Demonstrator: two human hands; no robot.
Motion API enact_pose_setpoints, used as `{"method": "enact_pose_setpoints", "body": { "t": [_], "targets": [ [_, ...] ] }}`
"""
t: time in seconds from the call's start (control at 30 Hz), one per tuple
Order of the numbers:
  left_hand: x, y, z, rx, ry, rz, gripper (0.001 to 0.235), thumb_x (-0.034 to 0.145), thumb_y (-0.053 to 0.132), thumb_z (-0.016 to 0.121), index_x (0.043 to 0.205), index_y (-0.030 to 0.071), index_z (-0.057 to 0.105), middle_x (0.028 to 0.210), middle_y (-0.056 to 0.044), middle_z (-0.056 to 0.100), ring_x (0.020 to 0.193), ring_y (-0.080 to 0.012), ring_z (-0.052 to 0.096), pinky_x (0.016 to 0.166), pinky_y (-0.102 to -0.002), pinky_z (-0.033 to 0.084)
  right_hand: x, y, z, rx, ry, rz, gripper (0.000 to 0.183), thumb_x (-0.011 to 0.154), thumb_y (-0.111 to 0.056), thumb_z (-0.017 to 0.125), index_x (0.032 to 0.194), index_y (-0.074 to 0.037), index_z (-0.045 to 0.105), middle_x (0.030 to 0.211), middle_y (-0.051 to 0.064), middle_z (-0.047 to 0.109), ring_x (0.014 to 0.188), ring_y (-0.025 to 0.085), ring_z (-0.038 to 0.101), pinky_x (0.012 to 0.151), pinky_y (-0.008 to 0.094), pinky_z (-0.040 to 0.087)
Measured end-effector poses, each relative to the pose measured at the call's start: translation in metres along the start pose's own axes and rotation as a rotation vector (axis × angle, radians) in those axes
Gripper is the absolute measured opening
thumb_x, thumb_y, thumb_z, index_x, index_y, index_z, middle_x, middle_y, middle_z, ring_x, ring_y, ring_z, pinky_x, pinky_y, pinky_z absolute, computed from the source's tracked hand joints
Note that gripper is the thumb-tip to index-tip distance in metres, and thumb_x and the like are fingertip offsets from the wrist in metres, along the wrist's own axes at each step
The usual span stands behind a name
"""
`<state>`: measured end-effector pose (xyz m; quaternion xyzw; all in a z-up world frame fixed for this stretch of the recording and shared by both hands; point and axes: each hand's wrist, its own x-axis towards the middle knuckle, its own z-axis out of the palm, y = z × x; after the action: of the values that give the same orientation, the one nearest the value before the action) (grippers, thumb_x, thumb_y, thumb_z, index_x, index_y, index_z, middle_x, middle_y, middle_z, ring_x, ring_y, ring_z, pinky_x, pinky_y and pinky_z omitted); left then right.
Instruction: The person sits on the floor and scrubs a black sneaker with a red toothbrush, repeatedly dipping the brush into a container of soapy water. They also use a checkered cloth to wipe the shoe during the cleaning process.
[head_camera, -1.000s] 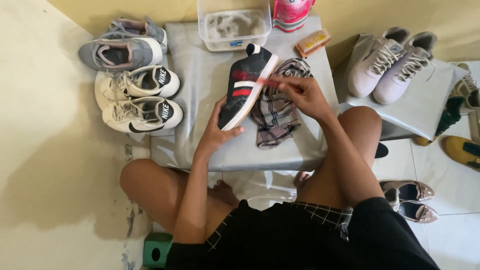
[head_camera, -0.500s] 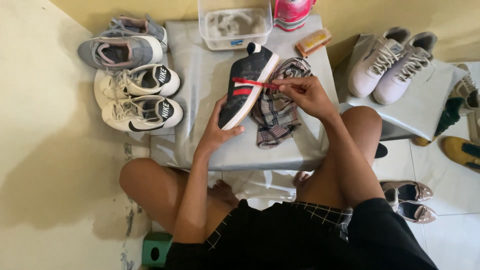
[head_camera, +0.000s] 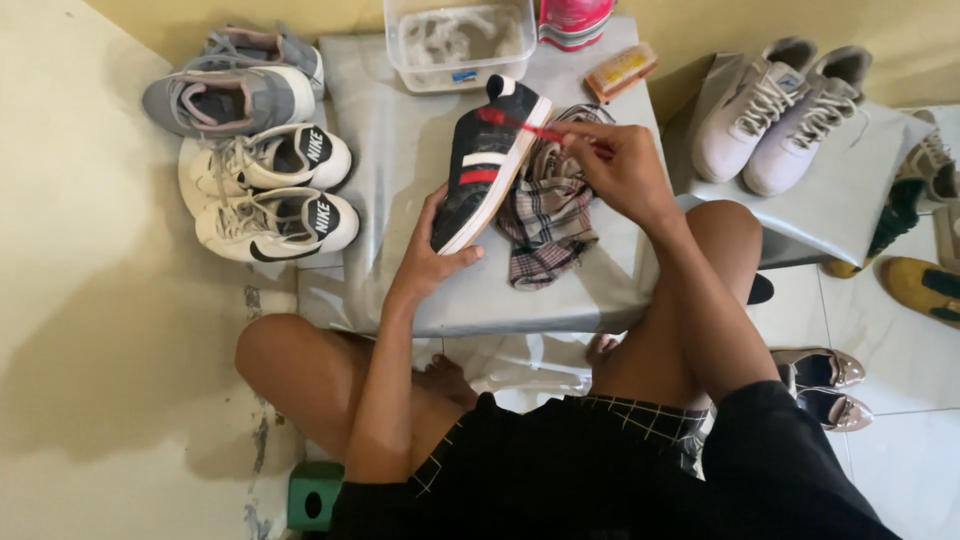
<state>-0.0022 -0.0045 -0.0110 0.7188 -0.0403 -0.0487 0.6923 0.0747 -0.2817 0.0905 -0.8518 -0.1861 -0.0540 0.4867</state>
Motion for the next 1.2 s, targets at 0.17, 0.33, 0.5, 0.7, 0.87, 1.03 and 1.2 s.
{"method": "enact_pose_setpoints", "body": {
  "t": [0.17, 0.33, 0.5, 0.7, 0.87, 1.03, 1.2],
  "targets": [
    [0.0, 0.0, -0.001, -0.02, -0.001, 0.013, 0.098, 0.068, 0.023, 0.095, 0.151, 0.017, 0.045, 0.13, -0.014, 0.06, 0.125, -0.0243, 0.049, 0.112, -0.045, 0.033, 0.004, 0.006, 0.003, 0.08, -0.108, 0.038, 0.018, 0.101, -0.012, 0.069, 0.115, -0.013, 0.081, 0.06, 0.014, 0.063, 0.057, 0.013, 0.041, 0.054, 0.029, 0.037],
    [0.0, -0.002, -0.002, -0.028, -0.001, 0.022, 0.096, 0.069, 0.023, 0.095, 0.151, 0.018, 0.045, 0.131, -0.014, 0.06, 0.126, -0.0247, 0.049, 0.112, -0.045, 0.033, -0.005, 0.008, 0.002, 0.095, -0.116, 0.041, 0.022, 0.104, -0.01, 0.067, 0.123, -0.016, 0.078, 0.055, 0.004, 0.06, 0.052, 0.003, 0.036, 0.049, 0.02, 0.031],
    [0.001, 0.001, 0.0, -0.025, 0.008, 0.044, 0.095, 0.07, 0.022, 0.095, 0.151, 0.018, 0.045, 0.132, -0.014, 0.059, 0.127, -0.0248, 0.049, 0.113, -0.044, 0.033, -0.005, 0.026, 0.001, 0.134, -0.147, 0.075, 0.02, 0.102, -0.013, 0.068, 0.118, -0.019, 0.08, 0.047, -0.003, 0.051, 0.047, 0.004, 0.035, 0.048, 0.019, 0.026],
    [-0.002, -0.001, 0.0, -0.064, 0.036, 0.041, 0.089, 0.073, 0.02, 0.093, 0.15, 0.015, 0.047, 0.132, -0.015, 0.06, 0.127, -0.0237, 0.049, 0.114, -0.042, 0.032, -0.02, 0.029, 0.001, 0.207, -0.142, 0.088, 0.018, 0.104, -0.016, 0.067, 0.119, -0.016, 0.078, 0.054, -0.006, 0.053, 0.054, 0.001, 0.038, 0.051, 0.015, 0.032],
    [-0.002, -0.001, 0.001, -0.031, 0.036, 0.01, 0.093, 0.072, 0.025, 0.095, 0.151, 0.02, 0.047, 0.139, -0.016, 0.057, 0.135, -0.0266, 0.046, 0.117, -0.044, 0.029, -0.016, 0.07, 0.009, 0.284, -0.009, 0.122, 0.023, 0.109, -0.014, 0.062, 0.129, -0.014, 0.073, 0.048, -0.003, 0.047, 0.04, 0.004, 0.039, 0.041, 0.018, 0.03],
    [-0.004, 0.009, 0.002, -0.032, 0.05, -0.012, 0.093, 0.074, 0.027, 0.093, 0.152, 0.016, 0.044, 0.143, -0.023, 0.053, 0.14, -0.0353, 0.043, 0.119, -0.049, 0.027, -0.028, 0.029, 0.004, 0.405, -0.172, 0.177, 0.021, 0.106, -0.012, 0.059, 0.123, -0.008, 0.071, 0.047, -0.004, 0.042, 0.04, 0.003, 0.036, 0.042, 0.017, 0.026],
    [-0.004, -0.001, 0.005, -0.047, 0.056, -0.024, 0.099, 0.071, 0.035, 0.095, 0.153, 0.02, 0.042, 0.144, -0.025, 0.052, 0.143, -0.0382, 0.041, 0.119, -0.05, 0.025, -0.03, 0.044, 0.014, 0.274, -0.097, 0.088, 0.019, 0.107, -0.011, 0.062, 0.122, -0.005, 0.072, 0.051, -0.003, 0.044, 0.045, 0.004, 0.035, 0.045, 0.021, 0.026]
  ]
}}
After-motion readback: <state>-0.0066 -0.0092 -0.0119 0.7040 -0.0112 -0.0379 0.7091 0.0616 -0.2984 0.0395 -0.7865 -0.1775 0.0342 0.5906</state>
